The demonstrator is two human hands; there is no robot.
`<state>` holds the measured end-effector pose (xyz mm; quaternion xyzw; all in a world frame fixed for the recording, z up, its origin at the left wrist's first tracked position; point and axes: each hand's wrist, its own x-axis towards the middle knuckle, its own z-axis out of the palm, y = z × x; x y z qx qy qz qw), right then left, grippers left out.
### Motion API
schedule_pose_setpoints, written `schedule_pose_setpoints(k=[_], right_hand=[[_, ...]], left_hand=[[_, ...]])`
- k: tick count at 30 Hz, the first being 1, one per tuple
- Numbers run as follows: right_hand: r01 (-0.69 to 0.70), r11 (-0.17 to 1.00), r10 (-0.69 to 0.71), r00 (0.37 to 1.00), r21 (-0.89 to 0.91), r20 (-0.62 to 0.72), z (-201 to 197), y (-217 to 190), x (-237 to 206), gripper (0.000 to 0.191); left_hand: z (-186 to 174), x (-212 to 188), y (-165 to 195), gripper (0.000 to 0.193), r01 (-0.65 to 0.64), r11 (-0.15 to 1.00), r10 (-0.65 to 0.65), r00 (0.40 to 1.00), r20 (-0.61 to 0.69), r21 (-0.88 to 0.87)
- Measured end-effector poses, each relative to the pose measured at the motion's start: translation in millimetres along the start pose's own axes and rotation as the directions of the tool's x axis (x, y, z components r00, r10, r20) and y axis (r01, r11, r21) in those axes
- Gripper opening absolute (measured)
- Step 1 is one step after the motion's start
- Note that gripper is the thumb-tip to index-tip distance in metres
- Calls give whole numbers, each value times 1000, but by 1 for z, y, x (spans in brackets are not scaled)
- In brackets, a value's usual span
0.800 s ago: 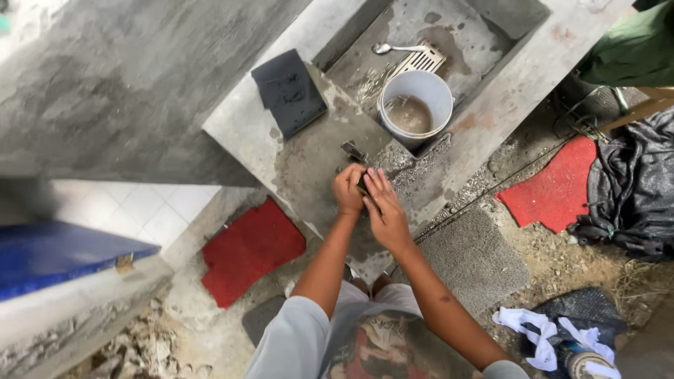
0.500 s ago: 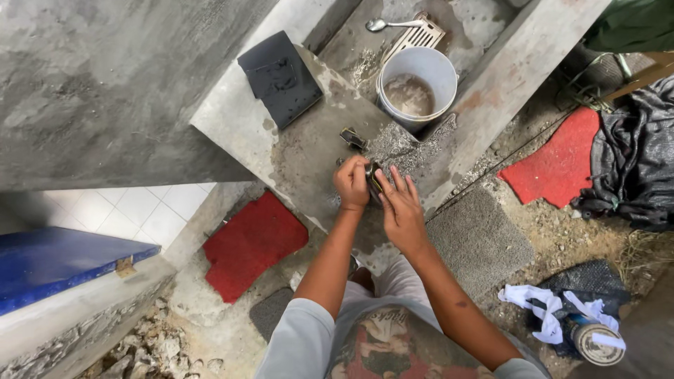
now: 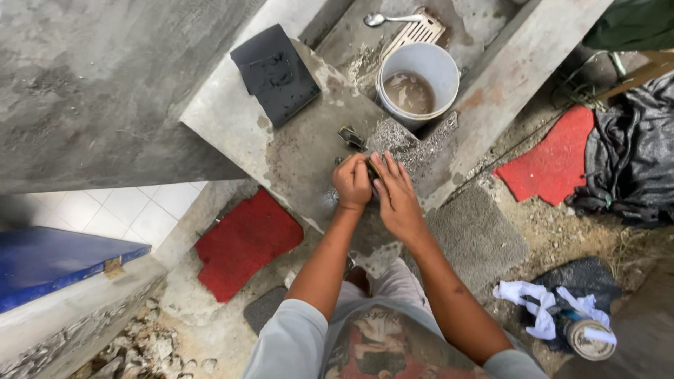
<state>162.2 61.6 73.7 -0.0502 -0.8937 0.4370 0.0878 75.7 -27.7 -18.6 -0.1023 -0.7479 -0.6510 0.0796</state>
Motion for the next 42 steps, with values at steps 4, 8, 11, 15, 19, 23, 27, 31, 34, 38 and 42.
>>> schedule_pose_setpoints(k=[4,8,11,15,19,23,27,31,34,38,42], right_hand=[[-58,998,57,998,9,14,-9,1,-9,44],[-60,998,60,998,26,5,-8,-1,-4,43],[-83,996,82,996,28,32,-11,-3,-2,43],[-39,999,40,998,-10,53,-15,-5,0,41],[-44,998,41,997,53,68,-15,-4,6,43],[-67,997,63,994,35,86,-16,-6,10,43],[-43,998,40,996,34,85,-16,-6,14,45],[-98,993,90,991,71,99,-16,-2,18,43],[-47,997,41,994,60,100,-16,1,19,43],[-9,1000,10,995,-15,103,-14,-1,17,44],[40,987,-25,995,-154,100,-12,-9,8,51]], left_hand=[[0,-1,4,21,23,999,-21,998,53,-41],[-3,-1,6,21,26,999,-24,998,65,-24],[-4,-3,7,20,65,997,-62,995,76,-29],[-5,1,9,19,30,999,-28,998,57,-37],[-8,5,12,20,-13,999,15,999,31,-39],[-10,7,12,19,37,999,-37,996,79,-1],[-9,12,12,19,23,1000,-23,999,45,-9],[-10,17,13,19,30,1000,-29,997,71,-8],[-9,19,11,19,12,1000,-11,998,65,-6],[-8,19,6,20,35,999,-34,997,63,-23],[-6,22,0,20,53,998,-52,998,39,-37]])
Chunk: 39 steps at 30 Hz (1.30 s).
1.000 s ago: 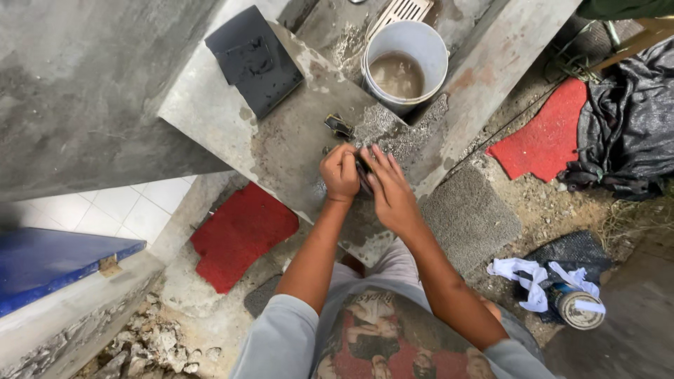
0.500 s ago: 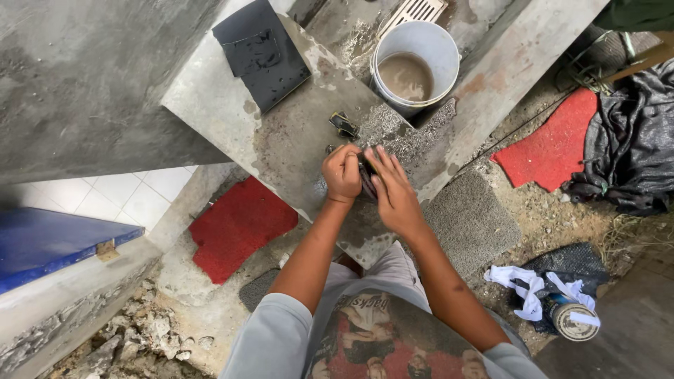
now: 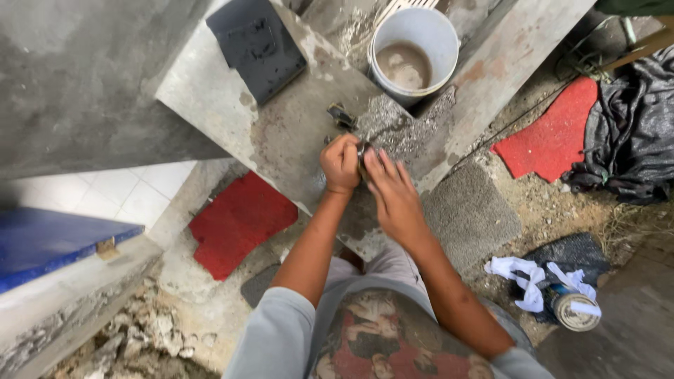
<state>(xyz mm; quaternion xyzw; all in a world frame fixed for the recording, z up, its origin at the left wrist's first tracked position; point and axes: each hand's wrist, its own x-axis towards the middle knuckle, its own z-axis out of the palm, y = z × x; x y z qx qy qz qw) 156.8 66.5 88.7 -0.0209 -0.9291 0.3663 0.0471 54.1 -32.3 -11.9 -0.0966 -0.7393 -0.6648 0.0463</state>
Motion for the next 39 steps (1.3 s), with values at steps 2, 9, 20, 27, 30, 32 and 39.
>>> schedule_pose_setpoints(k=[2,9,20,27,30,32,39], right_hand=[[-17,998,17,1000,-62,7,1,-3,-2,53],[-50,999,50,999,6,20,1,-3,-2,52],[-29,1000,29,999,1,22,-2,-4,3,54],[-36,995,33,999,89,26,-2,-3,7,53],[-56,995,55,998,80,9,-1,-1,7,51],[-50,997,48,999,60,20,0,0,7,53],[-24,992,21,999,121,28,-2,2,12,53]], left_hand=[[0,2,-2,19,-15,1000,15,1000,-2,0],[-2,2,-1,20,-5,1000,4,999,39,20],[-4,7,0,22,-96,994,93,994,54,49],[-4,10,2,22,-81,996,79,994,71,33],[-5,8,5,22,-75,997,74,995,69,2],[-6,8,7,22,-71,997,71,995,70,6],[-3,12,12,22,-50,999,49,996,71,12]])
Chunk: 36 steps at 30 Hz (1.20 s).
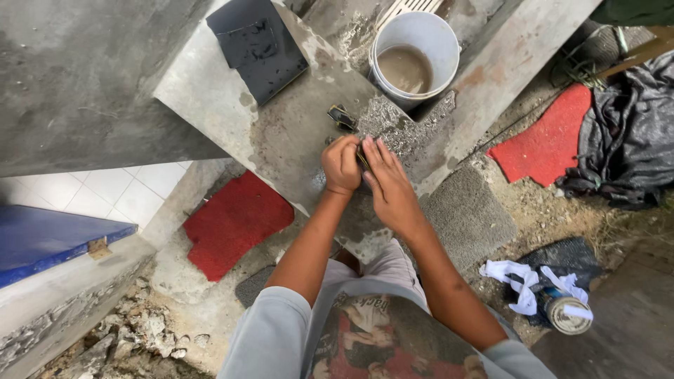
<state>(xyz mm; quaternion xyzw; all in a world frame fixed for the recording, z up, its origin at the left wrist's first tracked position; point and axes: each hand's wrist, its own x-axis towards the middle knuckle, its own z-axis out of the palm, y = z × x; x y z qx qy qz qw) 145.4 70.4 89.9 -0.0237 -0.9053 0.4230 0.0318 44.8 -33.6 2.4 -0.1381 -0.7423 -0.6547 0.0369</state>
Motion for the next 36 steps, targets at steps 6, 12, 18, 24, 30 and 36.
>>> schedule_pose_setpoints(k=[6,12,18,24,30,36], right_hand=[[7,987,-3,1000,-160,25,-5,-7,-7,53],[14,992,-11,1000,-123,24,-6,-6,2,52],[39,986,-35,999,-163,28,-8,-5,3,56],[45,995,-47,999,-85,-27,-1,-4,7,52],[33,995,-35,999,-90,-29,-2,-2,9,53],[25,979,-30,999,-200,-22,-2,-8,8,55]], left_hand=[[-1,3,-1,24,19,1000,-20,1000,19,18],[-1,7,0,24,10,999,-11,1000,19,40],[1,9,-6,19,-124,992,124,992,3,38],[0,8,-12,18,-95,993,93,995,24,69],[-2,12,-12,18,-187,974,182,982,54,126],[-4,12,-8,20,-97,993,93,994,56,64]])
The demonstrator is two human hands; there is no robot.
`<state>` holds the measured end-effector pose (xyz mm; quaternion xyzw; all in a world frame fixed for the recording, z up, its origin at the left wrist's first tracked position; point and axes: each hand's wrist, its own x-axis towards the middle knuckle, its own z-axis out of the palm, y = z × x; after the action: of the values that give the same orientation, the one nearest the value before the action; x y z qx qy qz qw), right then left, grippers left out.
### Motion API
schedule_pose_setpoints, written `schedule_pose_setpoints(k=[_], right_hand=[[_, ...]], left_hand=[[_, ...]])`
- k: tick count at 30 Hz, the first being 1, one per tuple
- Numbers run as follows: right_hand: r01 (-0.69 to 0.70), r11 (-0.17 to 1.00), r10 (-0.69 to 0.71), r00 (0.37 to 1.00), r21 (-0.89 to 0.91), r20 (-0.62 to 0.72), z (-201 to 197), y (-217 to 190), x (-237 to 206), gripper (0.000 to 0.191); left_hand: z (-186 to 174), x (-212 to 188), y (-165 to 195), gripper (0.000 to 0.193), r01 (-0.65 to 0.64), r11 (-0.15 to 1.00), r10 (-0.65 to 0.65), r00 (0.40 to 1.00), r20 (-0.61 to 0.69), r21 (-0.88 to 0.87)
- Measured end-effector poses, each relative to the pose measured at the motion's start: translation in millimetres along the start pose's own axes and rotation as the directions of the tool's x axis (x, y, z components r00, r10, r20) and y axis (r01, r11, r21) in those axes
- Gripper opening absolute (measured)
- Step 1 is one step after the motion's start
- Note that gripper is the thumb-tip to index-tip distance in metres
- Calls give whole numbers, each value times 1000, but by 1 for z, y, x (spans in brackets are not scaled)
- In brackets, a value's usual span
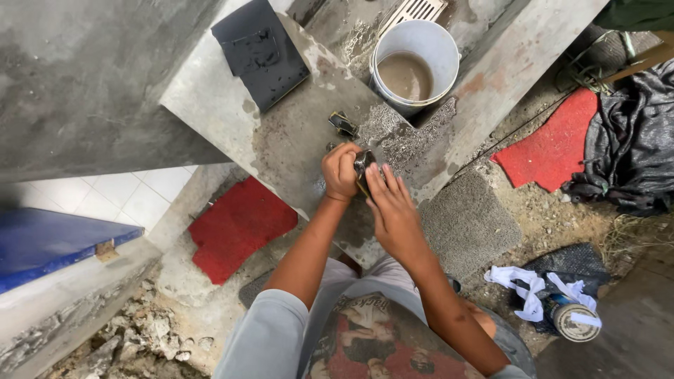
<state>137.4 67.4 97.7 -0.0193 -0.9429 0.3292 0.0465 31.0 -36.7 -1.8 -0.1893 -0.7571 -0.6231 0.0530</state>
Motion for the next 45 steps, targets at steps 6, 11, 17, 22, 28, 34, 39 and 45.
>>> schedule_pose_setpoints(k=[6,11,17,22,28,34,39,45], right_hand=[[11,995,-13,1000,99,16,1,0,3,54],[4,994,0,999,107,-33,5,2,1,55],[-14,984,15,1000,177,-6,3,6,6,53],[-80,985,81,997,151,1,2,5,3,53],[-66,987,70,997,146,-19,5,6,6,50],[-96,981,101,995,170,-23,-1,7,13,48],[-85,978,83,996,189,19,-5,11,11,48],[-29,986,25,999,167,26,-8,5,5,49]], left_hand=[[1,0,0,23,44,999,-44,999,-3,-20],[1,2,-4,23,26,999,-26,1000,-3,-47],[2,-1,-3,23,47,999,-47,999,-26,-17],[2,0,0,21,38,998,-39,999,-30,-44],[3,2,6,22,97,995,-98,995,-7,-36],[4,1,6,21,67,996,-69,997,-31,-53],[7,3,2,21,78,996,-80,996,-34,-50],[7,3,2,21,27,999,-29,999,-36,-43]])
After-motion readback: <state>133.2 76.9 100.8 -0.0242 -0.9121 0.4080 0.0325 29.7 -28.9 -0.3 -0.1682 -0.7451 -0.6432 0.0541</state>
